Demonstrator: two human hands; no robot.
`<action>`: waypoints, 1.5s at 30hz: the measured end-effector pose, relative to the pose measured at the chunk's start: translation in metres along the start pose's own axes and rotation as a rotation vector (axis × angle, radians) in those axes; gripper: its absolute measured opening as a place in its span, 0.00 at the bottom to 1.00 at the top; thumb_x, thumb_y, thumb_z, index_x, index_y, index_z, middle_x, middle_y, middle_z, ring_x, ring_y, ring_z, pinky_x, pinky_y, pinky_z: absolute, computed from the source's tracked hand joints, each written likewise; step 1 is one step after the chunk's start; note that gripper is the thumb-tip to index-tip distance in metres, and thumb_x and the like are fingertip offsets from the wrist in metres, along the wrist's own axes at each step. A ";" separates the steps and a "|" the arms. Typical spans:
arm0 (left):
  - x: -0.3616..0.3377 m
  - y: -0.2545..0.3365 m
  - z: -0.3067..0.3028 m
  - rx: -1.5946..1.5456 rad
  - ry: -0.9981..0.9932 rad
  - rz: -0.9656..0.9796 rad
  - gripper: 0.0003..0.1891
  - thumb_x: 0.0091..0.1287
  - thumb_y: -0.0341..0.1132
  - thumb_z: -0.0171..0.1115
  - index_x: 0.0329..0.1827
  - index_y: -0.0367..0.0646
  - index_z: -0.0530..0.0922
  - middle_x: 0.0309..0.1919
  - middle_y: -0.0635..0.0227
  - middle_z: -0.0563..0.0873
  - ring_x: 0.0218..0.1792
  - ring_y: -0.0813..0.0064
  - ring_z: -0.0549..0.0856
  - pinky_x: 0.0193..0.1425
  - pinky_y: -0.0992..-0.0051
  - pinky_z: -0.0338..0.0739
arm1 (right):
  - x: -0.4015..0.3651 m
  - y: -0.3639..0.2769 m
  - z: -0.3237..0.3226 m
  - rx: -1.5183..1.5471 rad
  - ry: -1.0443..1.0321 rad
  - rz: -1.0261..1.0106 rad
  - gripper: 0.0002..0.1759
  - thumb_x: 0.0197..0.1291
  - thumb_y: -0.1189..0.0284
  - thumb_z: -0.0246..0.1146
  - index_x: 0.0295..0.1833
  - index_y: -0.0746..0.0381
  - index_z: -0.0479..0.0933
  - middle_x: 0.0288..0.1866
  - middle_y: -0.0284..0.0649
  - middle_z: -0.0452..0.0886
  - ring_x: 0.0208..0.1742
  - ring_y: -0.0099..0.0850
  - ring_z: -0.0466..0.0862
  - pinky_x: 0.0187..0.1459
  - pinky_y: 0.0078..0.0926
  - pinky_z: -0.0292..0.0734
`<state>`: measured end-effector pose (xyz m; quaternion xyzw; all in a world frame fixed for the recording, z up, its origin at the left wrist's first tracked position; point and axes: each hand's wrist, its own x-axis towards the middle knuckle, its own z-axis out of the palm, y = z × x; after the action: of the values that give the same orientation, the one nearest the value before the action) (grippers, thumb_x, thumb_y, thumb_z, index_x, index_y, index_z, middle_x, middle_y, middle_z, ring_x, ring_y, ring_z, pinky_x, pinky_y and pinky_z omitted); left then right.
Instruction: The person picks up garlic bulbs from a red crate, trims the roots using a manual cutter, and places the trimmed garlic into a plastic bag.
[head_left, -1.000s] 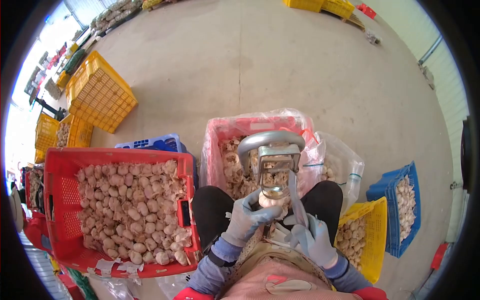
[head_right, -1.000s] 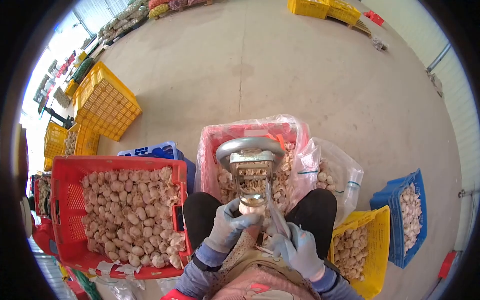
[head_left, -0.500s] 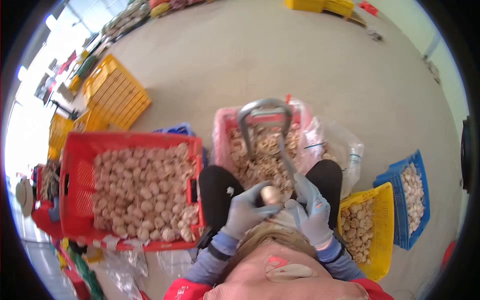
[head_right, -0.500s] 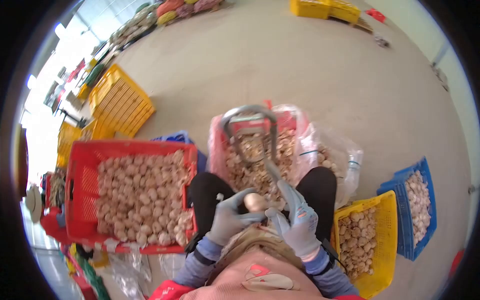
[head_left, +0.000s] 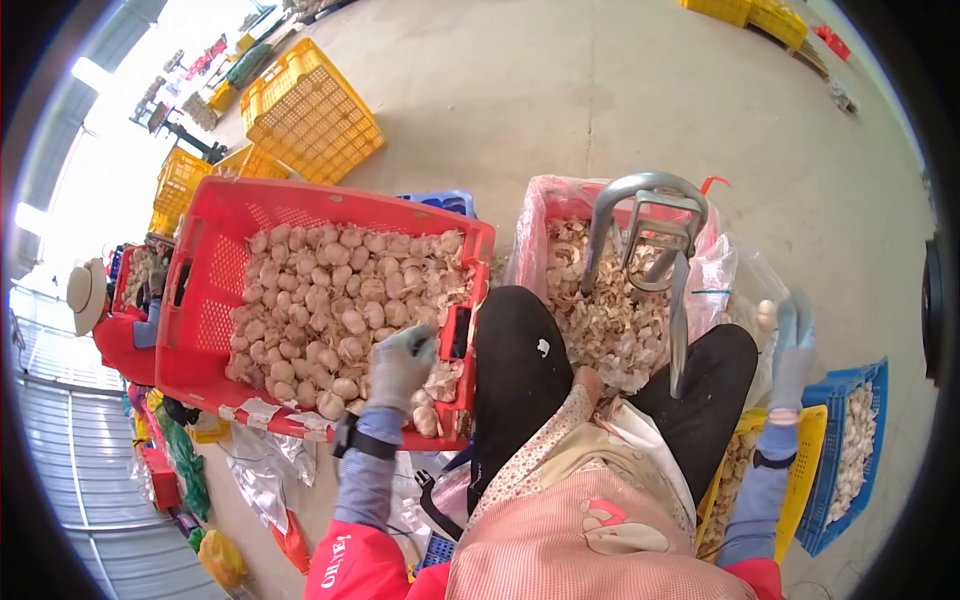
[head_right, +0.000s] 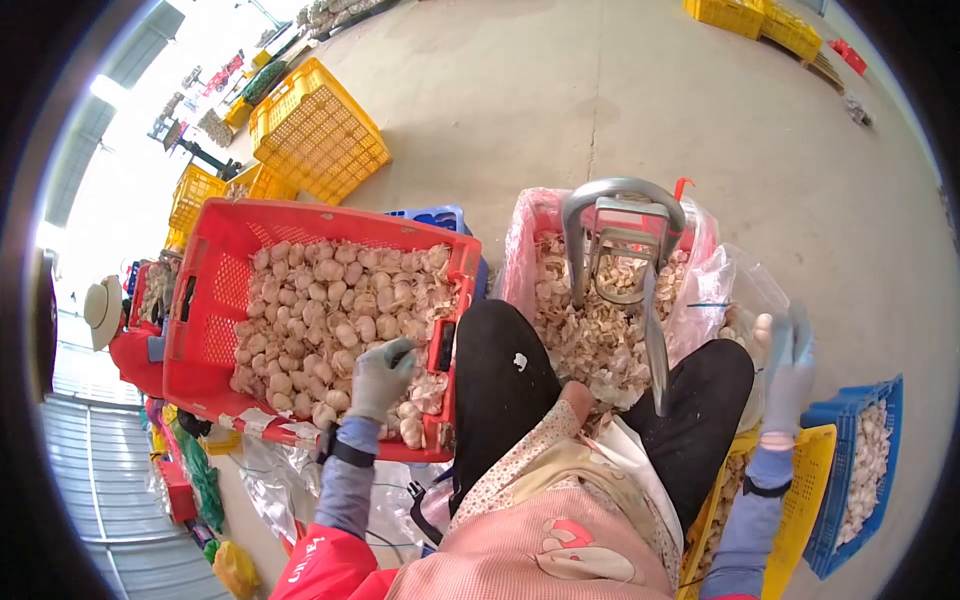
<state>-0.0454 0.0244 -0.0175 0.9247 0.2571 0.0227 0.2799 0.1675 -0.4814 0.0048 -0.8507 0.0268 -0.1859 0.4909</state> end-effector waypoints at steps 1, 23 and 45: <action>0.002 -0.017 -0.001 0.192 -0.079 -0.008 0.16 0.62 0.37 0.66 0.53 0.48 0.85 0.41 0.56 0.89 0.42 0.58 0.89 0.49 0.65 0.83 | -0.003 -0.011 -0.004 0.016 -0.004 0.011 0.23 0.72 0.63 0.59 0.62 0.70 0.76 0.54 0.42 0.84 0.50 0.29 0.81 0.54 0.27 0.75; -0.049 0.161 0.039 -0.833 -0.409 0.493 0.30 0.59 0.20 0.62 0.68 0.35 0.72 0.61 0.56 0.79 0.64 0.63 0.78 0.68 0.67 0.71 | -0.155 -0.117 0.085 0.572 -0.849 0.408 0.23 0.74 0.59 0.58 0.61 0.67 0.76 0.47 0.38 0.84 0.48 0.24 0.82 0.49 0.24 0.79; 0.014 0.196 0.088 -1.214 -0.720 0.017 0.39 0.56 0.22 0.72 0.74 0.33 0.66 0.58 0.64 0.83 0.54 0.78 0.83 0.60 0.75 0.79 | -0.096 -0.114 0.025 0.405 -0.814 0.475 0.19 0.71 0.65 0.62 0.53 0.72 0.77 0.31 0.36 0.85 0.32 0.20 0.84 0.37 0.20 0.77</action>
<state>0.0734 -0.1525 0.0105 0.5572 0.0831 -0.1433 0.8137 0.0714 -0.3803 0.0626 -0.7125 -0.0104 0.2758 0.6452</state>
